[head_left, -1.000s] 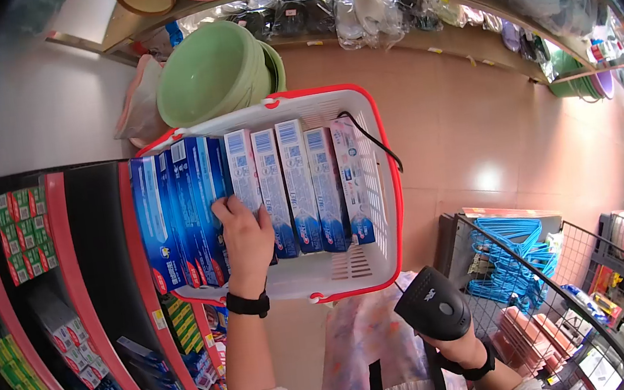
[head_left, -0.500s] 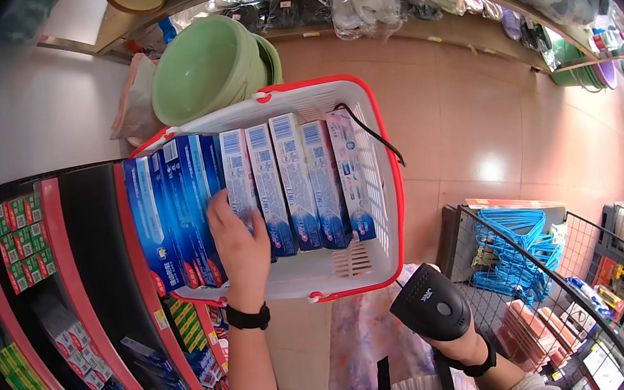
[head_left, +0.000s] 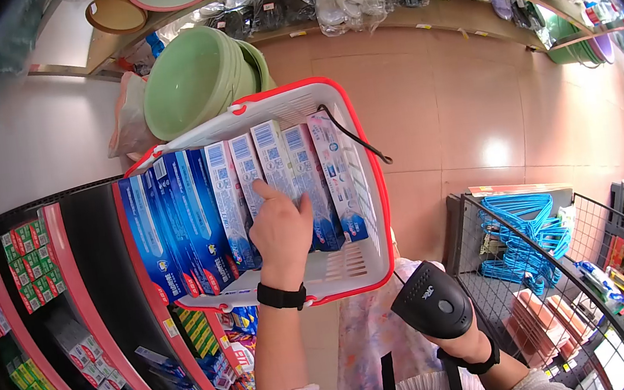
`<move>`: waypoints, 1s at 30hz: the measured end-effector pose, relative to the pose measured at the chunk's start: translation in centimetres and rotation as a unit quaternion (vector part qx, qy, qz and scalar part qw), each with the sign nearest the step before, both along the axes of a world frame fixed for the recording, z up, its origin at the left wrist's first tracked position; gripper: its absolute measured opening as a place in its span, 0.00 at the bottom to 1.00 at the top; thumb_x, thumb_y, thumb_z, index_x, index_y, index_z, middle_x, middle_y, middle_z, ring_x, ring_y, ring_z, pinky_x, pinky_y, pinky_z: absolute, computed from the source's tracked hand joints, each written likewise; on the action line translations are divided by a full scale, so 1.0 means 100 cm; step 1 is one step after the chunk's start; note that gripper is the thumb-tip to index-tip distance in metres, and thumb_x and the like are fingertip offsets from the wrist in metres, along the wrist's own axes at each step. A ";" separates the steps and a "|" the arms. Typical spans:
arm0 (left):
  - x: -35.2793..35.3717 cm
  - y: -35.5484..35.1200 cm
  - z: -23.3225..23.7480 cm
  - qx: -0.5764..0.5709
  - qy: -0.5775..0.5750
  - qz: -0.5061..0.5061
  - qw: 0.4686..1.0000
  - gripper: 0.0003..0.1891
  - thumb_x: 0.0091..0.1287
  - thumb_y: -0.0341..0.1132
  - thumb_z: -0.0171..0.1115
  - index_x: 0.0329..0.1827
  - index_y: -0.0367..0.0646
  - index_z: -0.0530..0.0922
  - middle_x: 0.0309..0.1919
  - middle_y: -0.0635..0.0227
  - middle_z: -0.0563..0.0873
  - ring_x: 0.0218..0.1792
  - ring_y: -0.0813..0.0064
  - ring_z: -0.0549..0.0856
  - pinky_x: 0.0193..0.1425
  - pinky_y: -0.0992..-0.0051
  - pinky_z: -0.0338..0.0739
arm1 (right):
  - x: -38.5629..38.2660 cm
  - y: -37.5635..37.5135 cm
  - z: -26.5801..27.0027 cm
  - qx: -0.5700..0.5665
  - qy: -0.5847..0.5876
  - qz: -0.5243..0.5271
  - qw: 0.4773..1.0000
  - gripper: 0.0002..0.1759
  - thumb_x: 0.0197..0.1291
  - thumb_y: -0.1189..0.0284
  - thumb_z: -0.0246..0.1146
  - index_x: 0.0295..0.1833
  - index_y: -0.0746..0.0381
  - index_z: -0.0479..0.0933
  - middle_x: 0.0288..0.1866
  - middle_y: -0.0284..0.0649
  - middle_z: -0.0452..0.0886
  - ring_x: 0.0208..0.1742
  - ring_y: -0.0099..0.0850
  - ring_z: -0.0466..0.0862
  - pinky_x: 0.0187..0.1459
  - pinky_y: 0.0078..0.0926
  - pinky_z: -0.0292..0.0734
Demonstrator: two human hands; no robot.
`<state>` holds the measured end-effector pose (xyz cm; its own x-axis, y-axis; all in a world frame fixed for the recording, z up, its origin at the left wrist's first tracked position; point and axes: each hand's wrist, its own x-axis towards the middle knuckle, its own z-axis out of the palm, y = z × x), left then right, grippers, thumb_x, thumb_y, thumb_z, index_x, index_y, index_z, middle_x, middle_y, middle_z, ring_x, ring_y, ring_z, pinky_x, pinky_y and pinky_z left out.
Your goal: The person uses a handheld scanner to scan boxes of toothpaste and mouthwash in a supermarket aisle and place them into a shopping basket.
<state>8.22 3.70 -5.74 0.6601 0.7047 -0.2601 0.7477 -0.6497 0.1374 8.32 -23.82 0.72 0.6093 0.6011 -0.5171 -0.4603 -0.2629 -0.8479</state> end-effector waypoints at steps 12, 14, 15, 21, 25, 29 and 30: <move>-0.024 -0.001 0.019 0.077 -0.081 -0.015 0.994 0.18 0.56 0.43 0.66 0.38 0.37 0.73 0.25 0.50 0.83 0.25 0.55 0.84 0.28 0.64 0.77 | 0.005 -0.006 0.002 0.010 0.016 -0.012 1.000 0.32 0.42 0.73 0.72 0.56 0.68 0.71 0.46 0.40 0.80 0.46 0.27 0.79 0.51 0.25 0.72; -0.045 -0.004 0.040 -0.033 -0.170 0.024 0.985 0.17 0.57 0.38 0.66 0.41 0.36 0.73 0.27 0.52 0.83 0.25 0.60 0.84 0.29 0.67 0.77 | 0.006 -0.006 0.000 0.030 -0.018 -0.014 0.999 0.37 0.42 0.70 0.72 0.60 0.69 0.68 0.51 0.42 0.79 0.51 0.29 0.78 0.55 0.26 0.70; -0.059 -0.008 0.049 -0.140 -0.252 0.061 0.956 0.16 0.58 0.34 0.66 0.44 0.35 0.73 0.28 0.55 0.84 0.26 0.64 0.84 0.30 0.69 0.76 | 0.008 -0.006 0.000 0.010 -0.026 -0.011 1.000 0.37 0.42 0.68 0.73 0.59 0.70 0.69 0.50 0.43 0.79 0.50 0.30 0.79 0.54 0.26 0.71; -0.120 -0.033 0.081 -0.453 -0.415 0.157 0.774 0.26 0.60 0.27 0.63 0.60 0.32 0.65 0.49 0.61 0.80 0.51 0.74 0.79 0.56 0.76 0.71 | 0.045 0.028 0.028 0.061 -0.185 0.189 0.963 0.35 0.40 0.69 0.72 0.56 0.72 0.70 0.47 0.49 0.79 0.44 0.38 0.82 0.47 0.28 0.75; -0.146 -0.033 0.114 -0.167 -0.314 -0.016 0.934 0.24 0.56 0.28 0.65 0.56 0.32 0.70 0.49 0.52 0.81 0.49 0.59 0.82 0.53 0.69 0.75 | 0.041 0.055 0.055 0.092 -0.317 0.265 0.906 0.34 0.41 0.69 0.71 0.54 0.73 0.70 0.45 0.52 0.78 0.39 0.43 0.82 0.41 0.28 0.77; -0.186 -0.027 0.125 0.075 -0.274 -0.124 0.951 0.24 0.55 0.29 0.66 0.54 0.30 0.71 0.51 0.46 0.79 0.49 0.46 0.81 0.52 0.63 0.77 | 0.004 0.074 0.077 0.106 -0.296 0.253 0.915 0.29 0.42 0.71 0.70 0.50 0.75 0.71 0.39 0.50 0.78 0.31 0.42 0.81 0.34 0.30 0.77; -0.201 -0.027 0.126 0.090 -0.281 -0.118 0.948 0.23 0.56 0.30 0.65 0.54 0.29 0.71 0.51 0.46 0.79 0.51 0.47 0.80 0.54 0.60 0.77 | -0.008 0.083 0.085 0.084 -0.344 0.272 0.895 0.28 0.41 0.72 0.70 0.48 0.75 0.72 0.36 0.49 0.77 0.30 0.42 0.81 0.32 0.30 0.76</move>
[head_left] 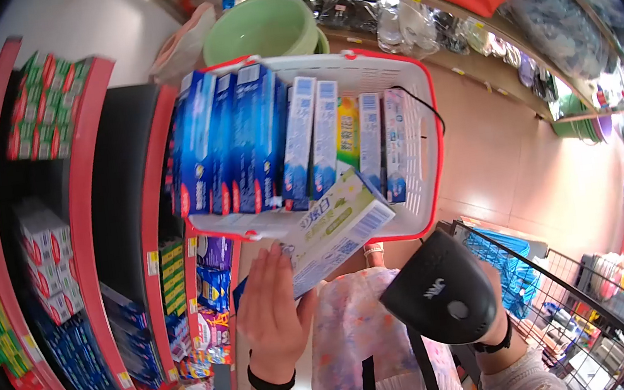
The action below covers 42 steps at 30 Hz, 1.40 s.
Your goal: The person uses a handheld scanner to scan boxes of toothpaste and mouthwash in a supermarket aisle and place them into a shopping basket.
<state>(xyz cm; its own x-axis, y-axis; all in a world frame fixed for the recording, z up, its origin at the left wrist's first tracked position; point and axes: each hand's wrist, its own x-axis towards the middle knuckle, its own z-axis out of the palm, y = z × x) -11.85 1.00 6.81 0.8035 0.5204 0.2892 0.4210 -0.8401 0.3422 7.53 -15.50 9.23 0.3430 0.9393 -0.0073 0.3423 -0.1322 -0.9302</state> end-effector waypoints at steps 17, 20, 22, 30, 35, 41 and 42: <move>-0.286 -0.071 -0.031 -0.398 -0.391 0.456 0.693 0.23 0.70 0.32 0.49 0.65 0.30 0.61 0.57 0.54 0.73 0.57 0.71 0.73 0.60 0.71 0.68 | -0.216 0.019 -0.028 -0.153 0.156 0.009 0.976 0.21 0.44 0.83 0.63 0.49 0.64 0.76 0.39 0.35 0.82 0.40 0.29 0.81 0.44 0.28 0.76; -0.323 -0.079 -0.029 -0.465 -0.485 0.497 0.550 0.21 0.73 0.36 0.45 0.63 0.31 0.62 0.51 0.54 0.78 0.49 0.69 0.80 0.53 0.70 0.75 | -0.224 0.016 -0.043 -0.210 0.165 0.036 0.963 0.17 0.46 0.82 0.64 0.45 0.65 0.77 0.36 0.35 0.82 0.36 0.26 0.81 0.39 0.23 0.77; -0.336 -0.072 -0.023 -0.488 -0.558 0.508 0.438 0.21 0.70 0.36 0.51 0.60 0.32 0.64 0.45 0.55 0.81 0.40 0.66 0.85 0.44 0.68 0.81 | -0.217 0.011 -0.061 -0.287 0.159 0.148 0.933 0.46 0.40 0.79 0.72 0.63 0.68 0.52 0.55 0.49 0.71 0.53 0.36 0.76 0.53 0.35 0.71; -0.406 -0.065 -0.039 -0.457 -0.396 0.550 0.577 0.30 0.54 0.36 0.66 0.57 0.32 0.65 0.41 0.54 0.81 0.41 0.64 0.84 0.45 0.67 0.81 | -0.283 0.058 -0.050 -0.223 0.191 0.169 0.941 0.24 0.39 0.74 0.69 0.45 0.69 0.73 0.35 0.41 0.81 0.35 0.28 0.80 0.39 0.26 0.75; -0.433 -0.041 -0.051 -0.340 -0.522 0.482 0.616 0.33 0.55 0.32 0.60 0.64 0.30 0.59 0.55 0.49 0.74 0.57 0.59 0.76 0.64 0.60 0.68 | -0.287 0.063 -0.058 -0.204 0.210 0.209 0.933 0.23 0.42 0.77 0.67 0.48 0.67 0.73 0.40 0.40 0.81 0.39 0.27 0.80 0.43 0.25 0.75; -0.459 0.000 -0.045 -0.232 -0.374 0.551 0.709 0.31 0.58 0.28 0.57 0.65 0.31 0.60 0.58 0.57 0.73 0.59 0.67 0.73 0.65 0.71 0.63 | -0.285 0.058 -0.068 -0.242 0.197 0.152 0.938 0.25 0.40 0.72 0.68 0.47 0.70 0.73 0.38 0.42 0.82 0.37 0.28 0.81 0.42 0.25 0.76; -0.461 0.006 -0.045 -0.212 -0.364 0.547 0.724 0.29 0.59 0.27 0.57 0.65 0.31 0.62 0.58 0.58 0.73 0.59 0.70 0.73 0.65 0.73 0.62 | -0.283 0.056 -0.070 -0.260 0.184 0.151 0.936 0.25 0.40 0.72 0.68 0.47 0.69 0.73 0.38 0.42 0.82 0.38 0.28 0.81 0.42 0.25 0.76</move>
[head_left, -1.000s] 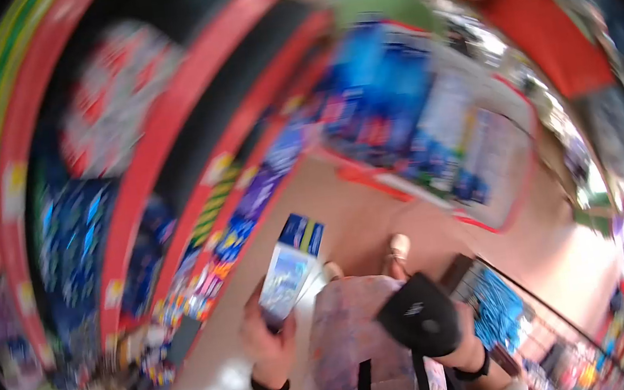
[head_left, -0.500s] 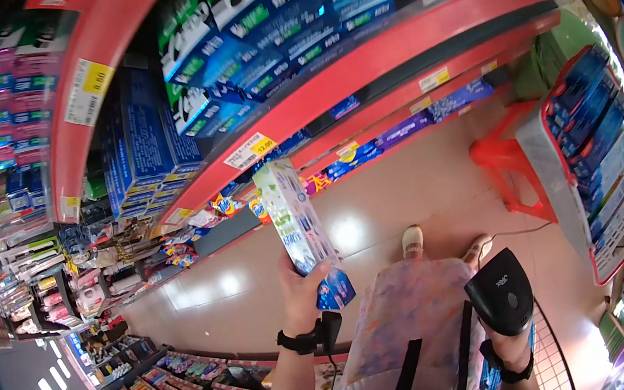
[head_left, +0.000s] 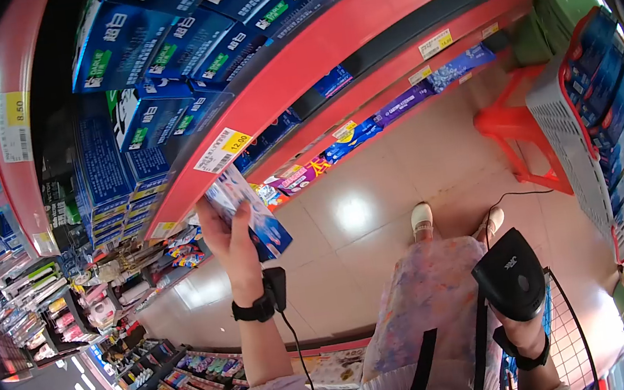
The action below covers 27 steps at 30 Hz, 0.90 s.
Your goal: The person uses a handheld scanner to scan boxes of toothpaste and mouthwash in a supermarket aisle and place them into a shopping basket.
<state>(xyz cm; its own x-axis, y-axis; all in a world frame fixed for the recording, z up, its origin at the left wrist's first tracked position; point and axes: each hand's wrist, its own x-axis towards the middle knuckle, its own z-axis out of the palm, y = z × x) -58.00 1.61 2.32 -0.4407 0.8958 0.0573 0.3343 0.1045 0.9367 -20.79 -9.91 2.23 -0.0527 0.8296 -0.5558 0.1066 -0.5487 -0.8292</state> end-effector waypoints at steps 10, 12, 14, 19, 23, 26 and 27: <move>-0.030 0.039 -0.023 0.016 0.076 -0.027 0.997 0.14 0.65 0.28 0.60 0.52 0.32 0.73 0.46 0.65 0.81 0.47 0.77 0.78 0.54 0.77 0.69 | 0.001 -0.002 -0.009 -0.034 0.011 0.012 0.999 0.27 0.38 0.73 0.69 0.48 0.69 0.73 0.39 0.43 0.82 0.38 0.30 0.82 0.43 0.26 0.75; -0.036 0.046 -0.024 -0.028 0.103 -0.015 0.994 0.17 0.64 0.27 0.59 0.55 0.33 0.71 0.49 0.66 0.79 0.50 0.77 0.77 0.55 0.76 0.69 | 0.000 0.000 -0.010 -0.018 0.009 0.013 1.000 0.26 0.38 0.73 0.68 0.48 0.69 0.73 0.39 0.43 0.82 0.38 0.30 0.82 0.43 0.26 0.75; -0.061 0.053 -0.031 -0.078 0.243 -0.036 0.966 0.18 0.66 0.29 0.56 0.59 0.37 0.70 0.53 0.64 0.78 0.53 0.72 0.77 0.56 0.73 0.69 | -0.001 0.000 -0.011 0.013 0.013 0.021 1.000 0.25 0.38 0.73 0.68 0.47 0.69 0.74 0.38 0.42 0.82 0.37 0.29 0.82 0.42 0.25 0.75; -0.112 0.074 -0.045 -0.171 0.537 -0.119 0.817 0.22 0.71 0.45 0.49 0.61 0.41 0.69 0.60 0.56 0.74 0.58 0.55 0.73 0.59 0.66 0.67 | 0.000 -0.001 -0.011 0.009 0.028 0.036 0.999 0.21 0.44 0.77 0.65 0.47 0.67 0.75 0.41 0.40 0.81 0.40 0.29 0.81 0.45 0.25 0.75; -0.091 0.087 -0.047 -0.246 0.505 -0.012 0.827 0.27 0.70 0.53 0.47 0.62 0.41 0.69 0.61 0.56 0.73 0.60 0.54 0.72 0.60 0.63 0.66 | -0.002 -0.001 -0.012 0.016 0.039 0.077 0.996 0.20 0.47 0.82 0.64 0.50 0.65 0.75 0.47 0.39 0.80 0.46 0.29 0.81 0.50 0.26 0.74; -0.073 0.095 -0.040 -0.255 0.531 -0.002 0.808 0.28 0.70 0.53 0.47 0.61 0.40 0.69 0.59 0.55 0.75 0.57 0.52 0.75 0.58 0.62 0.68 | -0.004 0.001 -0.008 -0.010 0.060 0.074 0.995 0.21 0.46 0.82 0.64 0.51 0.65 0.75 0.47 0.39 0.80 0.47 0.30 0.80 0.51 0.27 0.74; -0.067 0.096 -0.037 -0.271 0.533 0.003 0.802 0.27 0.70 0.53 0.48 0.61 0.39 0.70 0.58 0.54 0.76 0.56 0.51 0.76 0.57 0.61 0.69 | -0.006 0.001 -0.011 -0.011 0.060 0.073 0.995 0.21 0.46 0.82 0.64 0.51 0.65 0.75 0.47 0.39 0.80 0.47 0.30 0.80 0.51 0.27 0.74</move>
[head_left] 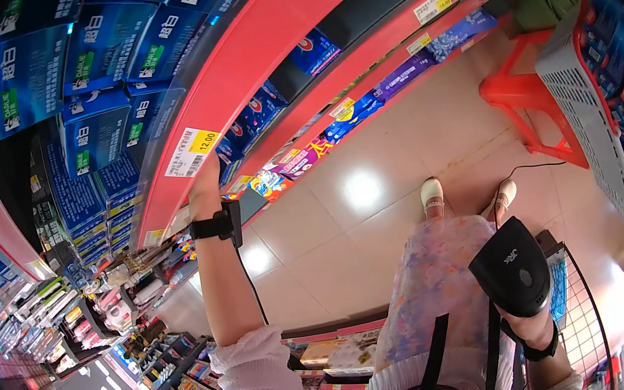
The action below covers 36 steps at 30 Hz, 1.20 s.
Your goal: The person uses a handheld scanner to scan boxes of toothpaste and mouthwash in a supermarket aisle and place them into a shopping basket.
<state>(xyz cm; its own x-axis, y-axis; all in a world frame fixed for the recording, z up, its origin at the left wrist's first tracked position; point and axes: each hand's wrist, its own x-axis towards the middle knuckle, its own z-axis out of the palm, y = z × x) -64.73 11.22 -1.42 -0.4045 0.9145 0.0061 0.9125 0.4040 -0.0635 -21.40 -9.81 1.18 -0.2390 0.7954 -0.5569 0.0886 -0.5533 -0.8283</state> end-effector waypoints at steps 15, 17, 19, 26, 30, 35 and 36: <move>0.020 -0.032 0.031 -0.049 -0.308 -0.070 0.947 0.31 0.63 0.34 0.62 0.69 0.44 0.62 0.65 0.57 0.66 0.63 0.68 0.69 0.64 0.69 0.66 | 0.000 -0.008 -0.010 0.038 -0.034 -0.088 0.995 0.19 0.40 0.71 0.67 0.40 0.69 0.76 0.33 0.42 0.82 0.31 0.30 0.82 0.36 0.25 0.76; 0.017 -0.032 0.033 -0.062 -0.311 -0.073 0.946 0.32 0.62 0.32 0.62 0.69 0.44 0.61 0.65 0.57 0.66 0.63 0.68 0.69 0.64 0.70 0.65 | 0.002 -0.010 -0.013 0.031 -0.044 -0.087 0.995 0.19 0.40 0.71 0.67 0.40 0.69 0.76 0.33 0.42 0.82 0.31 0.30 0.82 0.36 0.25 0.76; 0.022 -0.031 0.035 -0.061 -0.299 -0.075 0.949 0.33 0.62 0.29 0.62 0.70 0.44 0.60 0.66 0.58 0.64 0.64 0.68 0.67 0.65 0.69 0.65 | 0.003 -0.011 -0.015 0.016 -0.051 -0.075 0.996 0.19 0.40 0.71 0.67 0.40 0.68 0.76 0.32 0.41 0.82 0.31 0.30 0.82 0.36 0.25 0.76; 0.013 -0.035 0.016 0.022 -0.131 -0.102 0.986 0.28 0.68 0.39 0.54 0.71 0.47 0.59 0.69 0.60 0.62 0.68 0.64 0.63 0.69 0.67 0.57 | -0.003 -0.008 -0.018 0.080 -0.048 -0.030 0.995 0.27 0.36 0.69 0.72 0.45 0.70 0.75 0.35 0.41 0.82 0.34 0.30 0.83 0.38 0.25 0.77; 0.015 -0.035 0.011 0.049 -0.118 -0.091 0.988 0.26 0.70 0.40 0.51 0.70 0.47 0.62 0.68 0.61 0.65 0.69 0.64 0.63 0.70 0.68 0.56 | 0.002 -0.013 -0.024 0.103 -0.044 0.021 0.993 0.32 0.35 0.69 0.73 0.49 0.71 0.73 0.39 0.43 0.81 0.36 0.30 0.83 0.41 0.25 0.77; 0.006 -0.035 0.000 0.085 -0.086 -0.137 0.983 0.22 0.72 0.38 0.47 0.68 0.44 0.64 0.67 0.59 0.66 0.68 0.61 0.64 0.70 0.67 0.57 | 0.005 -0.019 -0.025 0.047 0.003 -0.011 0.999 0.38 0.34 0.68 0.73 0.55 0.72 0.70 0.43 0.46 0.80 0.41 0.35 0.83 0.45 0.27 0.76; 0.008 -0.035 0.001 0.087 -0.091 -0.142 0.982 0.22 0.72 0.38 0.47 0.68 0.44 0.64 0.67 0.59 0.66 0.68 0.61 0.64 0.70 0.67 0.57 | 0.005 -0.021 -0.024 0.044 0.002 -0.006 0.999 0.38 0.34 0.68 0.73 0.55 0.72 0.70 0.43 0.46 0.80 0.41 0.36 0.83 0.46 0.28 0.76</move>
<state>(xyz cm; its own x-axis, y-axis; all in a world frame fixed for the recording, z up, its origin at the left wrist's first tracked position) -63.93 7.67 -1.32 -0.1425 0.9821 0.1230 0.9798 0.1223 0.1584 -20.93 -11.87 -1.24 -0.2310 0.8446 -0.4830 0.0788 -0.4786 -0.8745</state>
